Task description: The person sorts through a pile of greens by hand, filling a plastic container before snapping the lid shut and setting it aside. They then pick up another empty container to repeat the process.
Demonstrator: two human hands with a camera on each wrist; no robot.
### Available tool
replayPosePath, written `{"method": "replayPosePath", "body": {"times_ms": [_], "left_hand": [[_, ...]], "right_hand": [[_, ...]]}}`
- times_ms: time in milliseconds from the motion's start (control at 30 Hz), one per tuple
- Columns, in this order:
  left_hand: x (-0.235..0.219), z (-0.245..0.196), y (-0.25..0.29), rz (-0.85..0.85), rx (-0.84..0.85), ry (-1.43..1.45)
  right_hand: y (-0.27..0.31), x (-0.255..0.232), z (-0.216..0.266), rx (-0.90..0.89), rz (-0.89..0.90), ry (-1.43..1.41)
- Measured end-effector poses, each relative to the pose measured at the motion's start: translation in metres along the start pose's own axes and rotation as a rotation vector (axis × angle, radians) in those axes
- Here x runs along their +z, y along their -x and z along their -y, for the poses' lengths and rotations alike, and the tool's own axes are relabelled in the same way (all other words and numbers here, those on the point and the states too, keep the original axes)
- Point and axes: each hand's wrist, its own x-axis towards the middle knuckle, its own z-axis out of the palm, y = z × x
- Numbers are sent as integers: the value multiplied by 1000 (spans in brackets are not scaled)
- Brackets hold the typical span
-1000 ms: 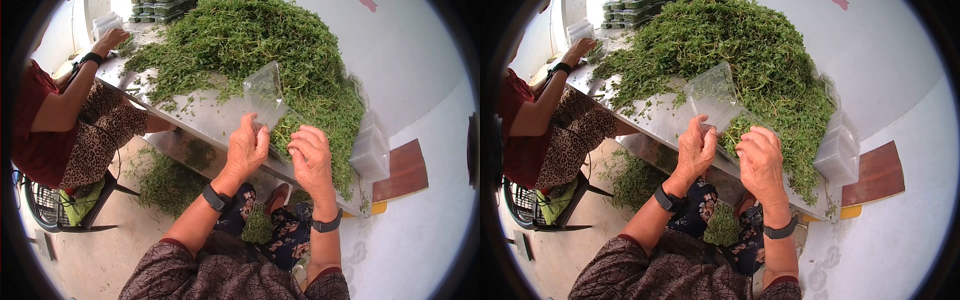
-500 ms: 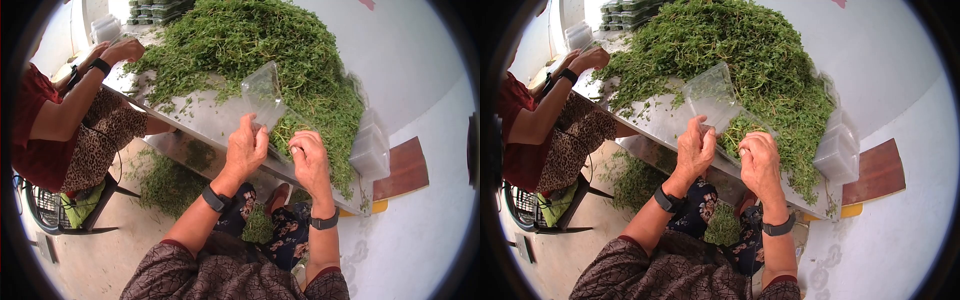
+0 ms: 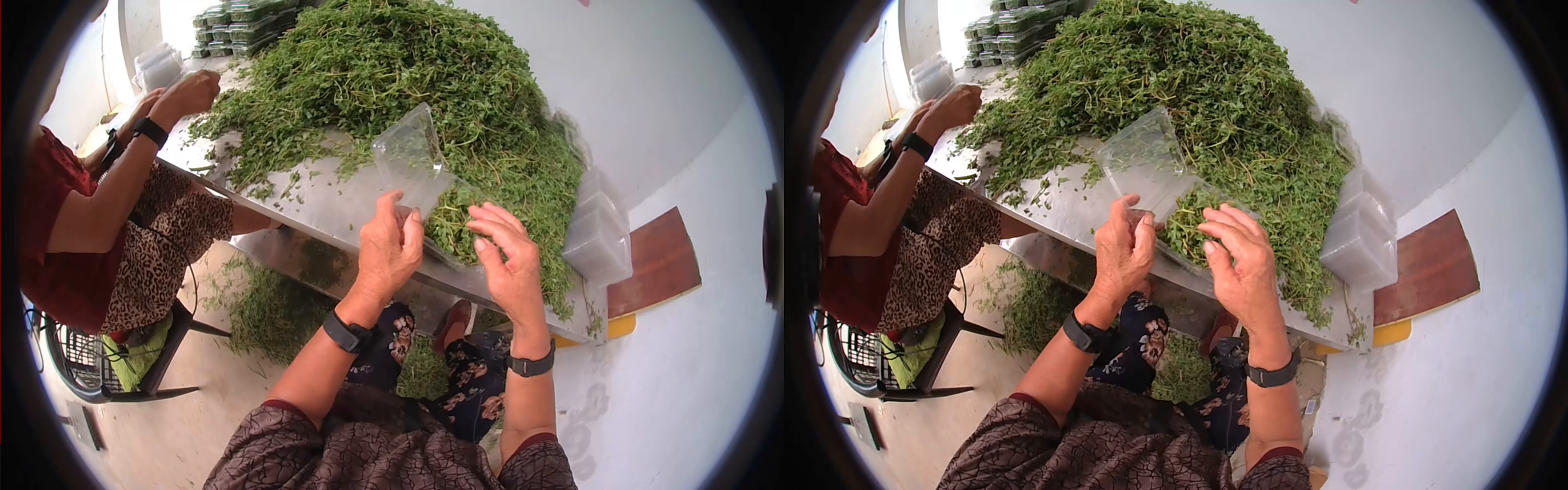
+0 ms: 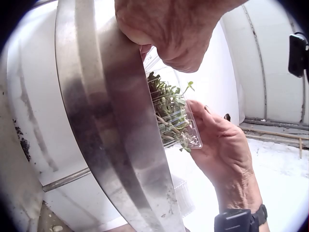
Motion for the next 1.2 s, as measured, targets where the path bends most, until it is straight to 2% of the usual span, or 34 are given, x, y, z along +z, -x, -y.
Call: {"method": "replayPosePath", "body": {"times_ms": [233,733,867,933,1067,1200], "left_hand": [[3,2,1,-25,7,39],[2,10,1,14,44,28],[-2,1,1,34,73,-18],[-2,-3,1,88,-16,-30],[0,0,1,79,-8,-47],[1,0,1,87,-39,-30]], "right_hand": [[21,-12,-3,41,27,92],[9,22,11,-113,158,287],[12,20,13,-105,152,316],[14,16,12,-82,148,261],[19,0,8,-7,112,163],[17,-6,2,11,54,197]]}}
